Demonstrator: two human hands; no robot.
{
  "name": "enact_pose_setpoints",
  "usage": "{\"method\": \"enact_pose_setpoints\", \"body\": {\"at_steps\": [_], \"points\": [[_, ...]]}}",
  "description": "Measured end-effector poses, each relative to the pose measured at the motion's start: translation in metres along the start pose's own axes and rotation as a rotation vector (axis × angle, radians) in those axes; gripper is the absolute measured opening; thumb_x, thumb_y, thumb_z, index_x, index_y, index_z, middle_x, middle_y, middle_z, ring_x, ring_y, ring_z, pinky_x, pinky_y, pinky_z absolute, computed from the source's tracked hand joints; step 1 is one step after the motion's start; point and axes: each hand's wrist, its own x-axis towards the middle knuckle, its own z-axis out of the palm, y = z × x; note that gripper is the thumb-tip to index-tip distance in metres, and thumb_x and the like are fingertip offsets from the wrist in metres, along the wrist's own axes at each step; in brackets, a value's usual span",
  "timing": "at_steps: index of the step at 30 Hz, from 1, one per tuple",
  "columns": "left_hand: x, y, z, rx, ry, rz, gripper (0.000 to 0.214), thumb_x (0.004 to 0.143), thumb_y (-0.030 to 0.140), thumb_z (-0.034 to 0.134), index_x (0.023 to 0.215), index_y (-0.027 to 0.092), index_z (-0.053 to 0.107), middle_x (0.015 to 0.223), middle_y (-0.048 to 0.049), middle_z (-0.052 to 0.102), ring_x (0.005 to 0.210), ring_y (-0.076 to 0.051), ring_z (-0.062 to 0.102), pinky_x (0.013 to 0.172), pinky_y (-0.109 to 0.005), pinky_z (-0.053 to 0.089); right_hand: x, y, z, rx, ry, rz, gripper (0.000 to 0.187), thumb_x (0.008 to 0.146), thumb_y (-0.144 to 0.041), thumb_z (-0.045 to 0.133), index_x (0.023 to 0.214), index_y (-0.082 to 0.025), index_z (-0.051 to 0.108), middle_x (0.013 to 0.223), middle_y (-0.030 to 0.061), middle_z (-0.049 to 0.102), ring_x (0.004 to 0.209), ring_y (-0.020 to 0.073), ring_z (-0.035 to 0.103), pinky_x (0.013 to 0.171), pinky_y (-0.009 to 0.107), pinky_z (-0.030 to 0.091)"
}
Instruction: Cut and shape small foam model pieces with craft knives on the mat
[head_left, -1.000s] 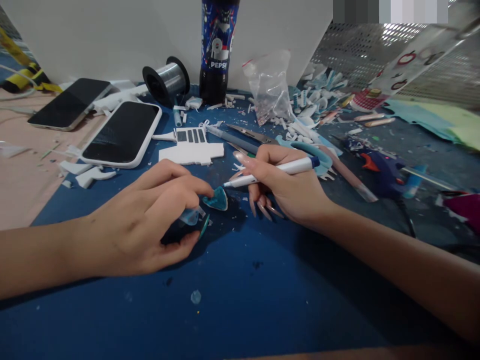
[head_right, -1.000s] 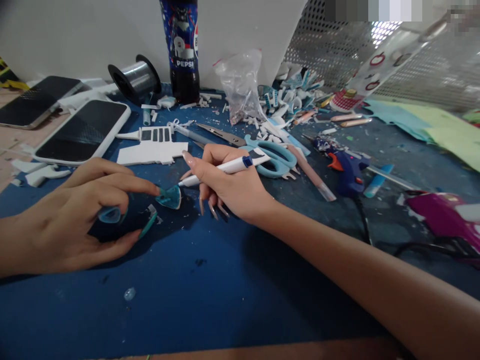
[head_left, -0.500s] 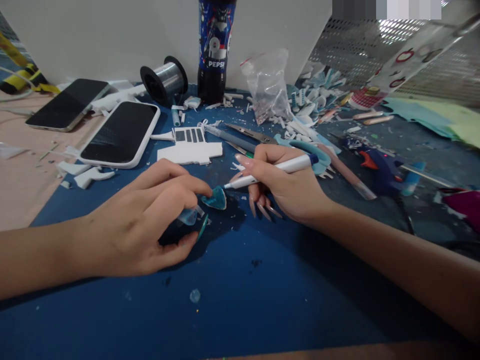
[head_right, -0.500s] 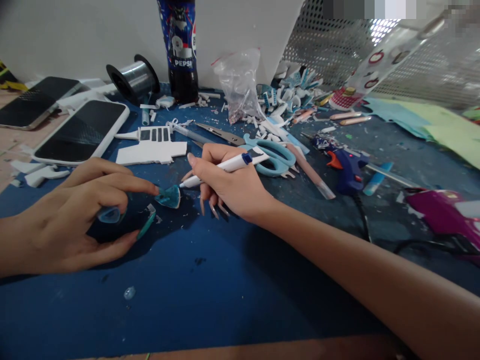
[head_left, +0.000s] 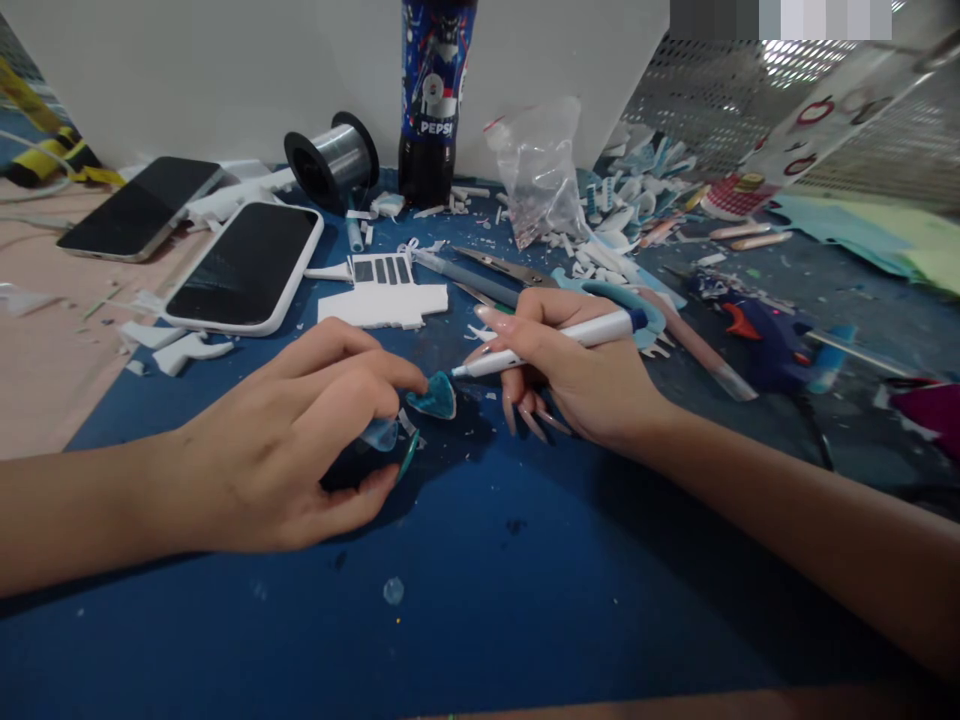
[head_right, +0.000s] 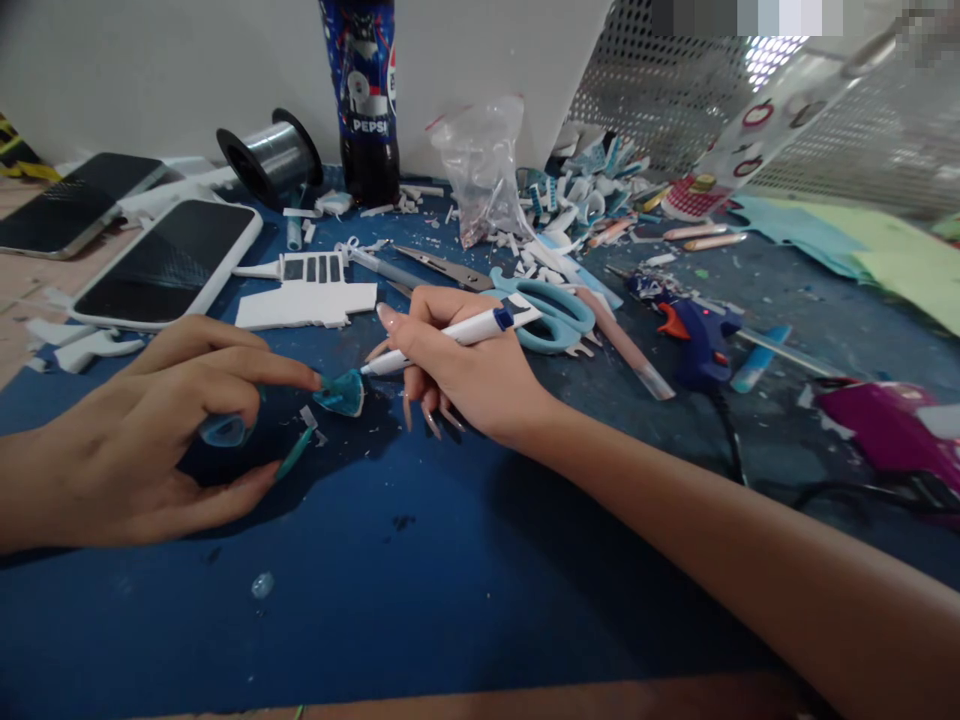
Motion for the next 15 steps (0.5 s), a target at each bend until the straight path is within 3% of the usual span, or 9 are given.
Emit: {"method": "enact_pose_setpoints", "body": {"at_steps": [9, 15], "points": [[0.0012, 0.0009, -0.0024, -0.003, -0.019, -0.01, 0.008, 0.094, 0.024, 0.048, 0.092, 0.021, 0.041, 0.107, -0.0112, 0.065, 0.089, -0.022, 0.05, 0.073, -0.043, 0.048, -0.001, -0.0026, 0.0004, 0.001, -0.009, 0.019, 0.042, 0.082, -0.042, 0.072, 0.053, -0.022, 0.049, 0.043, -0.0033, 0.057, 0.032, 0.0073, 0.045, 0.03, 0.019, 0.037], [0.0012, 0.0007, -0.0023, -0.014, -0.008, -0.009, 0.008, 0.093, 0.025, 0.048, 0.092, 0.021, 0.041, 0.107, -0.0102, 0.065, 0.089, -0.023, 0.051, 0.074, -0.043, 0.048, -0.0025, -0.0042, -0.0001, -0.014, -0.062, 0.046, 0.041, 0.084, -0.033, 0.068, 0.05, -0.022, 0.049, 0.04, -0.0039, 0.055, 0.03, 0.0078, 0.044, 0.03, 0.02, 0.04]]}}
